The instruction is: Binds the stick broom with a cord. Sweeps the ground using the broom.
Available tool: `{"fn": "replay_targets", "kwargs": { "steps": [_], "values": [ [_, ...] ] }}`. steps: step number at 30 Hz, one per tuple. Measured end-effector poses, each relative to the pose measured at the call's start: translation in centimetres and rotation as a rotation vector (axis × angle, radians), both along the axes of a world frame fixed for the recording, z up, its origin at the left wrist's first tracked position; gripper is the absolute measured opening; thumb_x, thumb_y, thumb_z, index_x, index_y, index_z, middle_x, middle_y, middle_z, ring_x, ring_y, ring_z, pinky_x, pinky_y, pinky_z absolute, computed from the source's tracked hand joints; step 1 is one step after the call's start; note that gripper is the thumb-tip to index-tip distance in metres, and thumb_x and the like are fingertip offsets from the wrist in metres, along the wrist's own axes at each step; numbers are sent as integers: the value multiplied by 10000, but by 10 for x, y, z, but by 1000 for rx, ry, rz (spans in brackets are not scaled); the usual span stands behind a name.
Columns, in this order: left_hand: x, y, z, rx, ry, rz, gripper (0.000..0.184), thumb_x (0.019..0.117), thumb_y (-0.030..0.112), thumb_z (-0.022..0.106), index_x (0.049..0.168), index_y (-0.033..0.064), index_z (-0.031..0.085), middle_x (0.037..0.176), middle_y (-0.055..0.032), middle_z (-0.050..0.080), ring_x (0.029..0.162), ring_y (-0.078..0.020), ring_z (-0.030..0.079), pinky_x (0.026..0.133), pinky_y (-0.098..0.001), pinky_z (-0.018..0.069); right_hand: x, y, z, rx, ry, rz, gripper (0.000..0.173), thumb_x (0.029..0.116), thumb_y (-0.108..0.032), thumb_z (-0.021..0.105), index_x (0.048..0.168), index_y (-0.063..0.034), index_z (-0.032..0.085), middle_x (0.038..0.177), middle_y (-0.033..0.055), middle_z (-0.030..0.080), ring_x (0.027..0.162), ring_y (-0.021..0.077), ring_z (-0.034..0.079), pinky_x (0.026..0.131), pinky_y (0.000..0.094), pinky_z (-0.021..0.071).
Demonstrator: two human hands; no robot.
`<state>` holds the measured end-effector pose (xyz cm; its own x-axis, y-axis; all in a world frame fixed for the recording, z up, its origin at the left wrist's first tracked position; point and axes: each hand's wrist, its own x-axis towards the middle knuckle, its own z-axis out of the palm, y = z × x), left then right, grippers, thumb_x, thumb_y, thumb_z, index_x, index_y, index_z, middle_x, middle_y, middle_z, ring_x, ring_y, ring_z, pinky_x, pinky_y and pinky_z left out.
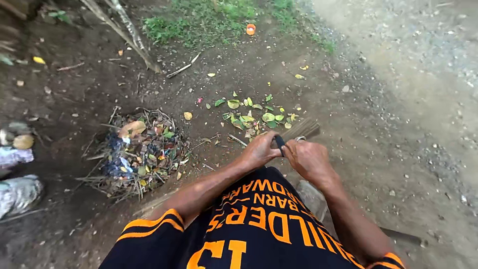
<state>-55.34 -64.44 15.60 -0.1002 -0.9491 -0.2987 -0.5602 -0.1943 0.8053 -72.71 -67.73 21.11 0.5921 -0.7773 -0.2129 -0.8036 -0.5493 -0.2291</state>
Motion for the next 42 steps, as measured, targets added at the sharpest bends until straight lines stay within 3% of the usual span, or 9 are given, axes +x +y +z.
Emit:
{"fn": "replay_targets", "kwargs": {
  "steps": [5, 11, 16, 19, 21, 24, 28, 34, 42],
  "values": [
    [-10, 5, -14, 34, 23, -87, 586, 921, 393, 719, 1411, 114, 559, 1154, -138, 712, 1054, -298, 693, 942, -550, 543, -7, -1, -2, -81, 131, 167, 335, 1037, -255, 518, 902, 5, 682, 774, 228, 682, 710, 442, 705, 561, 594, 513],
    [-14, 5, -7, -22, -49, -222, 539, 1001, 348, 628, 1462, 112, 479, 1119, -188, 705, 1025, -381, 693, 868, -607, 536, -5, 3, 5, -44, 197, 89, 333, 1050, -282, 544, 900, -26, 695, 791, 212, 699, 742, 426, 716, 588, 585, 527],
    [-10, -4, -11, -21, -1, -253, 563, 1012, 404, 603, 1471, 110, 464, 1100, -197, 699, 1001, -380, 691, 856, -605, 536, -35, -11, -23, -310, -196, 202, 368, 992, -360, 577, 977, -44, 764, 735, 169, 697, 617, 375, 697, 517, 533, 548],
    [-7, -8, -8, -1, 20, -247, 600, 997, 469, 600, 1460, 108, 478, 1090, -192, 702, 993, -369, 692, 852, -596, 540, -50, -25, -26, -402, -334, 335, 345, 902, -336, 623, 1078, -82, 776, 1039, 158, 750, 920, 374, 723, 754, 548, 566],
    [-5, -14, -6, 21, 17, -259, 574, 1001, 453, 588, 1440, 94, 496, 1095, -195, 697, 1007, -369, 685, 861, -594, 533, -55, -29, -22, -344, -232, 390, 483, 742, -309, 770, 1181, -108, 752, 1211, 148, 719, 1187, 443, 637, 960, 653, 493],
    [-10, -19, -3, 54, -2, -318, 546, 1007, 442, 559, 1416, 83, 521, 1109, -195, 694, 1036, -370, 678, 873, -608, 520, -53, -32, -22, -321, -33, 361, 741, 595, -264, 962, 1273, -103, 712, 1267, 169, 701, 1267, 480, 587, 1101, 690, 389],
    [-12, -23, -9, 57, 40, -341, 490, 995, 359, 571, 1397, 81, 546, 1130, -196, 693, 1059, -366, 674, 887, -607, 516, -51, -41, -39, -412, -20, 358, 493, 744, -301, 845, 1185, -102, 750, 1081, 172, 755, 1071, 427, 706, 1072, 652, 443],
    [-11, -26, -18, 103, -32, -438, 494, 1009, 361, 516, 1428, 100, 523, 1124, -199, 694, 1065, -375, 671, 900, -620, 507, -60, -38, -52, -304, -51, 339, 430, 773, -402, 787, 1066, -89, 755, 921, 158, 758, 906, 386, 740, 954, 616, 527],
    [-21, -31, -49, 159, -348, -568, 730, 939, 583, 620, 1481, 110, 500, 1375, -179, 616, 1258, -381, 595, 1028, -615, 455, -87, -25, -80, 69, 116, 51, 526, 894, -533, 670, 1133, -68, 736, 978, 172, 759, 978, 381, 723, 943, 587, 510]
  ]
}}
